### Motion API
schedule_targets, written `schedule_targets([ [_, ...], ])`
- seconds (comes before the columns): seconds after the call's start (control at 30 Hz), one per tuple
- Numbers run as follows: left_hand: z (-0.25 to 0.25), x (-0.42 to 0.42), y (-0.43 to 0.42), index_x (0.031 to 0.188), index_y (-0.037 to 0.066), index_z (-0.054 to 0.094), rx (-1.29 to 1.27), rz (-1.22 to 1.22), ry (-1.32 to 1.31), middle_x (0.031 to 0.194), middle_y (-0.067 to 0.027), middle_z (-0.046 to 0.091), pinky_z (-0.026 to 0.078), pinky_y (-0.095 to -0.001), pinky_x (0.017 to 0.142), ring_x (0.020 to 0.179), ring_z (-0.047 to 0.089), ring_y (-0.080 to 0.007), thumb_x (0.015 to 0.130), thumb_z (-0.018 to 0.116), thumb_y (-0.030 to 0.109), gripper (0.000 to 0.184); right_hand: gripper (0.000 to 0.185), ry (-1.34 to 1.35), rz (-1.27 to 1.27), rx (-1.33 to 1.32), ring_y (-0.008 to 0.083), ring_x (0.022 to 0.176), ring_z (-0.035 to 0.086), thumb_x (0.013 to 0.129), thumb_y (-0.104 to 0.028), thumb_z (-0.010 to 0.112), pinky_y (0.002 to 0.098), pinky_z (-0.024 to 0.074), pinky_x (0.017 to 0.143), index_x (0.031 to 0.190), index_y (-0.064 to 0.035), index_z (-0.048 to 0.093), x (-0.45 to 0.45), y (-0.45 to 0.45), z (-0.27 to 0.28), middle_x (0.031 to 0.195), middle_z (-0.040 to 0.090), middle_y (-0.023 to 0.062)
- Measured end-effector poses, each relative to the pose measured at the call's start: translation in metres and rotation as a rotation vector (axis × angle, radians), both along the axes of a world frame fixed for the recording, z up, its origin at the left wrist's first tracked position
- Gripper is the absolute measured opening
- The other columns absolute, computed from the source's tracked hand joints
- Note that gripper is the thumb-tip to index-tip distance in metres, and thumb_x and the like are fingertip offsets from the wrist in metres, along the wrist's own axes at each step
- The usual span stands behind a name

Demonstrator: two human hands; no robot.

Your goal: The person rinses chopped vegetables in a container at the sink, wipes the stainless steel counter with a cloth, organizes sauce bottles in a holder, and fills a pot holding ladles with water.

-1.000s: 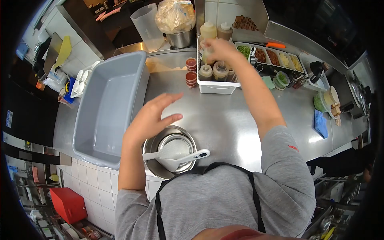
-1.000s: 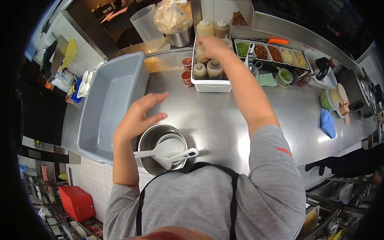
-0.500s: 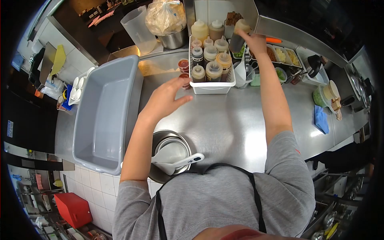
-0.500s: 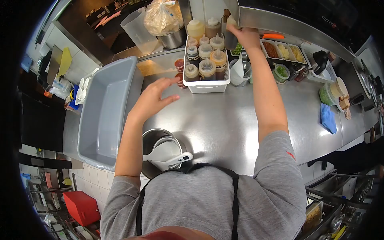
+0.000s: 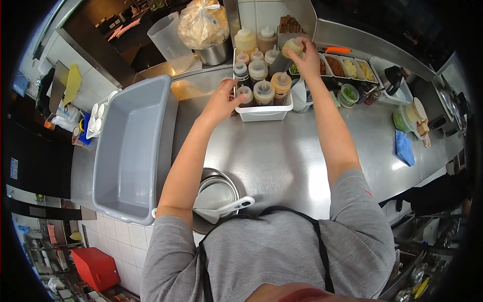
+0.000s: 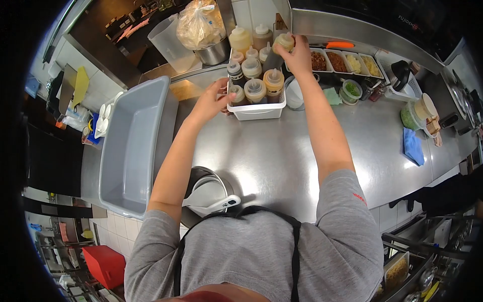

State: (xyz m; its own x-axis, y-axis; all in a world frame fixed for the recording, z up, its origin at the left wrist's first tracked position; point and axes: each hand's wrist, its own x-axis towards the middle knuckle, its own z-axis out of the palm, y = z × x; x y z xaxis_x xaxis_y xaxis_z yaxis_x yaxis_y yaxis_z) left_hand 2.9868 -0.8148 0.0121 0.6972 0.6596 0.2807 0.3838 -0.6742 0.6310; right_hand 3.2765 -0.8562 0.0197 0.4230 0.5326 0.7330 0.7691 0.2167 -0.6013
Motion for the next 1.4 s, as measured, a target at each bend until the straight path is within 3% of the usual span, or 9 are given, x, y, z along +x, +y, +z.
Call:
schedule_targets([
  [0.13, 0.009, 0.028, 0.026, 0.127, 0.002, 0.046, -0.156, 0.138, -0.053, 0.119, -0.0182, 0.053, 0.045, -0.0404, 0.088, 0.106, 0.055, -0.0315, 0.08, 0.067, 0.028, 0.058, 0.052, -0.039, 0.043, -0.046, 0.0348, 0.097, 0.055, 0.069, -0.03, 0.075, 0.0402, 0.0445, 0.084, 0.107, -0.0022, 0.053, -0.012, 0.003, -0.011, 0.106, 0.054, 0.0171],
  [0.17, 0.009, 0.035, 0.036, 0.127, 0.002, 0.046, -0.153, 0.139, -0.054, 0.119, -0.0182, 0.053, 0.045, -0.0404, 0.088, 0.106, 0.055, -0.0315, 0.08, 0.067, 0.028, 0.058, 0.048, -0.111, -0.004, -0.028, 0.0249, 0.091, 0.059, 0.071, -0.027, 0.076, 0.0343, 0.0467, 0.08, 0.107, -0.0052, 0.053, -0.012, 0.006, -0.014, 0.102, 0.057, 0.0108],
  [0.27, -0.002, 0.053, 0.063, 0.123, 0.001, 0.049, 0.043, 0.215, -0.015, 0.116, -0.0177, 0.054, 0.045, -0.04, 0.089, 0.109, 0.054, -0.0328, 0.075, 0.069, 0.023, 0.057, 0.05, -0.028, 0.049, -0.181, 0.0251, 0.089, 0.059, 0.068, -0.028, 0.078, 0.0344, 0.0475, 0.077, 0.105, -0.0057, 0.052, -0.009, 0.008, -0.014, 0.102, 0.058, 0.0116],
  [0.3, -0.004, 0.057, 0.069, 0.122, 0.001, 0.049, 0.086, 0.174, 0.04, 0.116, -0.0172, 0.054, 0.045, -0.0396, 0.089, 0.108, 0.054, -0.0329, 0.072, 0.071, 0.021, 0.058, 0.052, 0.01, 0.064, -0.279, 0.0333, 0.094, 0.056, 0.062, -0.028, 0.08, 0.0389, 0.0461, 0.081, 0.099, -0.004, 0.053, -0.009, 0.006, -0.01, 0.099, 0.058, 0.0163],
  [0.67, -0.017, 0.082, 0.085, 0.1, 0.0, 0.056, 0.151, 0.17, 0.087, 0.103, -0.0186, 0.058, 0.048, -0.0392, 0.082, 0.096, 0.058, -0.0336, 0.059, 0.082, 0.02, 0.053, 0.053, -0.139, 0.018, -0.597, 0.0371, 0.092, 0.059, 0.062, -0.032, 0.08, 0.043, 0.0473, 0.078, 0.098, -0.0024, 0.053, -0.01, 0.012, 0.006, 0.095, 0.063, 0.0195],
  [1.07, 0.095, 0.053, 0.08, 0.115, 0.004, 0.057, 0.13, 0.042, 0.033, 0.094, -0.0092, 0.06, 0.047, -0.0312, 0.072, 0.081, 0.059, -0.0201, 0.065, 0.081, 0.028, 0.061, 0.062, -0.211, -0.056, -0.803, 0.0334, 0.093, 0.06, 0.059, -0.037, 0.081, 0.0411, 0.0475, 0.077, 0.101, -0.0029, 0.051, -0.012, 0.022, 0.002, 0.098, 0.063, 0.0173],
  [1.2, 0.143, 0.042, 0.071, 0.115, 0.004, 0.056, 0.194, 0.063, -0.046, 0.101, -0.0135, 0.062, 0.048, -0.035, 0.077, 0.087, 0.061, -0.0254, 0.066, 0.079, 0.027, 0.059, 0.066, -0.282, -0.046, -0.894, 0.0328, 0.093, 0.06, 0.058, -0.041, 0.082, 0.0408, 0.0477, 0.077, 0.103, -0.0028, 0.052, -0.006, 0.033, -0.006, 0.098, 0.063, 0.0167],
  [1.27, 0.161, 0.037, 0.065, 0.119, 0.005, 0.056, 0.234, 0.044, -0.091, 0.095, -0.0061, 0.056, 0.047, -0.0302, 0.071, 0.081, 0.058, -0.0171, 0.068, 0.08, 0.029, 0.062, 0.067, -0.292, -0.043, -0.913, 0.0326, 0.092, 0.06, 0.058, -0.042, 0.082, 0.0403, 0.0476, 0.077, 0.103, -0.0026, 0.052, -0.005, 0.035, -0.004, 0.097, 0.062, 0.0167],
  [1.4, 0.188, 0.027, 0.045, 0.12, -0.003, 0.05, 0.273, 0.108, -0.017, 0.099, -0.0165, 0.061, 0.048, -0.036, 0.076, 0.087, 0.06, -0.0267, 0.065, 0.078, 0.024, 0.068, 0.071, -0.211, -0.026, -0.966, 0.0291, 0.09, 0.061, 0.06, -0.046, 0.081, 0.0378, 0.0476, 0.077, 0.108, -0.0016, 0.052, -0.001, 0.035, -0.002, 0.095, 0.062, 0.0164],
])
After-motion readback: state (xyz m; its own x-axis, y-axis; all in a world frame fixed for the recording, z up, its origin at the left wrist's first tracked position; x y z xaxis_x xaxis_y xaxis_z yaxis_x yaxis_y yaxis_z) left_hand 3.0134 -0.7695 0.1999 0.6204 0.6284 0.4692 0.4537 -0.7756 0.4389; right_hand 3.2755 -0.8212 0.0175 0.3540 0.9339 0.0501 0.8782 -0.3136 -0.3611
